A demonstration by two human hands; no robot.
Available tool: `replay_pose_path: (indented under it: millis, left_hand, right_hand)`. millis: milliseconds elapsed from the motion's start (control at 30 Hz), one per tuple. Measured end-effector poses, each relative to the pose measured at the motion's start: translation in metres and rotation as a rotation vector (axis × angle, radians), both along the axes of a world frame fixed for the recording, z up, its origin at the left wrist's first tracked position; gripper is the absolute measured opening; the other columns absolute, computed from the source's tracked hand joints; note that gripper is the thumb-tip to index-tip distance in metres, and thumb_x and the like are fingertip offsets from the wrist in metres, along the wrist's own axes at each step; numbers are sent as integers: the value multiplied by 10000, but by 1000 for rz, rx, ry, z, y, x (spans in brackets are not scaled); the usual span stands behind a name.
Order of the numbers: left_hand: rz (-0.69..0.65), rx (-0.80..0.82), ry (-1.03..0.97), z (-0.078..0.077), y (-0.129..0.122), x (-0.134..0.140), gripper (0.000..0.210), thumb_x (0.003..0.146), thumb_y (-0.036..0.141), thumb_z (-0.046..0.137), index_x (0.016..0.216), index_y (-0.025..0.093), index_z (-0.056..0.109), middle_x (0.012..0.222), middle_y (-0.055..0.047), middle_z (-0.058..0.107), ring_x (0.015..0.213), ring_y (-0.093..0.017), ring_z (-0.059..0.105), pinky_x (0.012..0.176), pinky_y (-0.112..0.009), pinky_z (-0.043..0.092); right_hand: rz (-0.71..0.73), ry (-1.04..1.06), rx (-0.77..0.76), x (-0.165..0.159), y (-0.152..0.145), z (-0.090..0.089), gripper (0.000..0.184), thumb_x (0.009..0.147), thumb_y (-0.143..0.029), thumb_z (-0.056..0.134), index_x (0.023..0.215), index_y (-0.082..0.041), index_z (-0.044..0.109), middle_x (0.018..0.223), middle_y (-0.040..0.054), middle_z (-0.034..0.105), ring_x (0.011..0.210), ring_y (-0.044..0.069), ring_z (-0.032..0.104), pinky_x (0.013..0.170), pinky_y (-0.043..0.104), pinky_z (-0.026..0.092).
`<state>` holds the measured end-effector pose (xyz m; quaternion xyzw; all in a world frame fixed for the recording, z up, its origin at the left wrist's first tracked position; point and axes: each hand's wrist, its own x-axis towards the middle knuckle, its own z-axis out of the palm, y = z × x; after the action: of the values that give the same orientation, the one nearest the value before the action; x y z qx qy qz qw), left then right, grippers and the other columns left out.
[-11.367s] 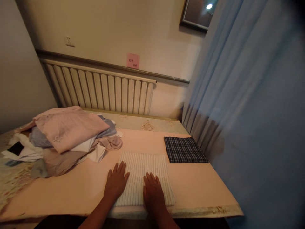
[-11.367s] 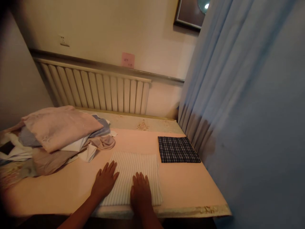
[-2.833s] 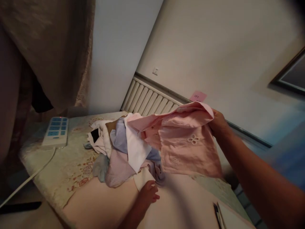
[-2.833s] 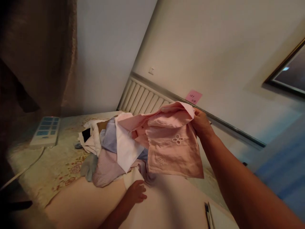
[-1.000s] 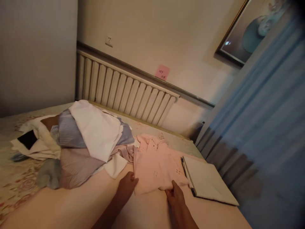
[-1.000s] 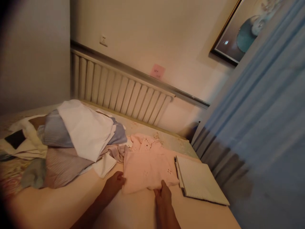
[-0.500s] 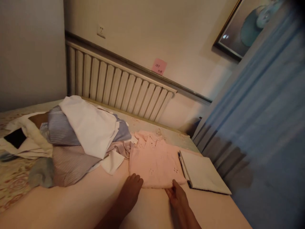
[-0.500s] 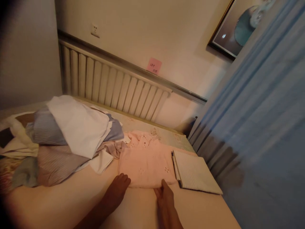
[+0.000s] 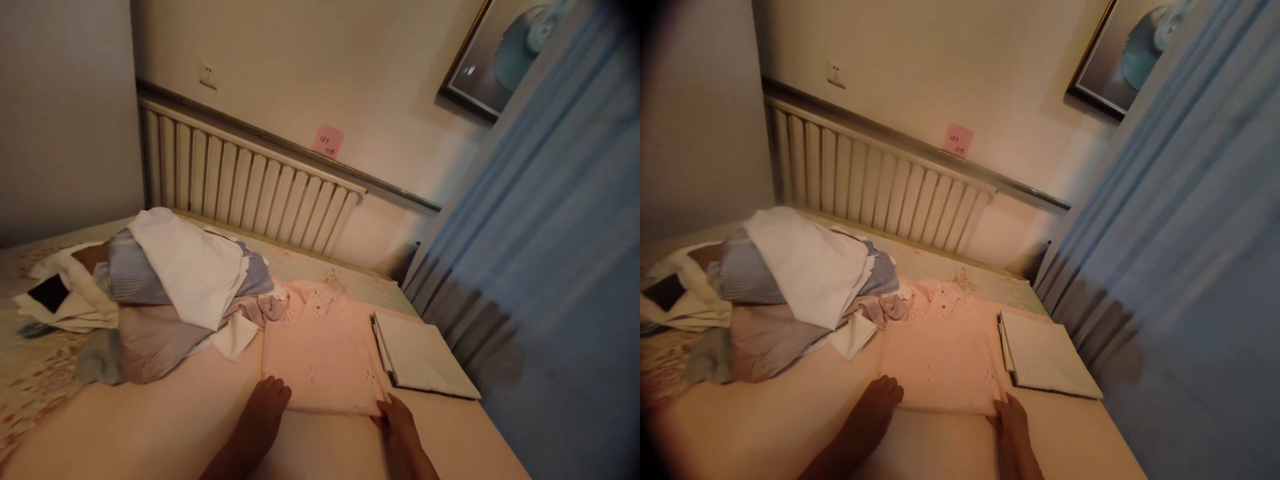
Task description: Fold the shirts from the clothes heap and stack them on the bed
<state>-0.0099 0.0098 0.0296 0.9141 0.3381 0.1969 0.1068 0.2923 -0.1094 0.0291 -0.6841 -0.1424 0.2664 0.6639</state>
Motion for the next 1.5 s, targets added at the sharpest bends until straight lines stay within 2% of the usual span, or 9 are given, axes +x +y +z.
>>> replay_pose_path:
  millis: [133,433,633,733,800,933,1033,1200,1500]
  left_hand:
    - [43,-70,51,1,-29,-10,221,858,36,440,818,194,588,943,-41,606,898,-201,492,819,-348,354]
    - [56,-79,165,-37,-64,-37,179,831,70,516,859,207,627,945,-50,628,939,-213,515,887,-367,357]
    - [64,-109,179,-17,-84,-49,159,888,172,473,854,224,619,949,-50,626,919,-208,517,850,-348,364]
    - [75,-185,248,-9,-91,-52,186,874,155,457,861,224,629,972,-50,638,948,-213,542,852,-350,388]
    - [93,-183,265,-11,-93,-51,185,829,144,502,909,223,650,1031,-64,652,1002,-233,560,868,-365,416]
    - [66,-24,94,-18,-90,-27,409,823,246,578,1232,246,592,1375,-100,550,1299,-301,448,1033,-436,402]
    - [73,33,39,-16,-88,17,445,902,273,471,1339,213,524,1464,-107,474,1379,-291,377,1077,-455,390]
    - [82,58,98,-11,-96,79,459,936,231,369,1373,176,495,1466,-123,468,1378,-298,386,1089,-526,366]
    - [74,188,115,-23,-101,80,484,947,264,362,1426,240,425,1492,-73,444,1400,-274,352,1134,-532,293]
  right_hand:
    - [76,77,-56,-11,-39,4,368,480,-206,712,838,-135,659,539,-24,574,486,155,568,406,231,444]
    - [206,-55,-202,-19,-75,8,418,496,-203,574,903,-152,647,574,-13,631,377,132,520,332,222,397]
    - [320,-154,-288,-22,-97,-2,466,544,-250,516,989,-159,617,477,-31,588,318,163,500,331,249,349]
    - [301,-285,-330,-15,-111,-5,418,546,-246,542,947,-206,653,592,-1,655,482,204,613,478,301,474]
    - [215,-449,-324,-11,-118,-4,362,553,-254,593,905,-241,679,802,45,721,780,265,683,739,368,536]
    - [144,-727,-130,-19,-108,4,385,665,-347,652,1032,-241,698,1228,96,652,1216,315,532,1108,462,344]
    - [237,-859,-24,-41,-79,5,411,773,-331,584,1152,-200,673,1315,94,603,1266,287,505,1131,477,333]
    - [480,-1246,-93,-75,-42,-9,435,887,-197,431,1291,-154,587,1400,109,527,1347,241,427,1123,444,353]
    - [552,-1427,-308,-83,-47,-14,481,886,-165,453,1354,-242,530,1461,50,465,1409,247,320,1179,480,179]
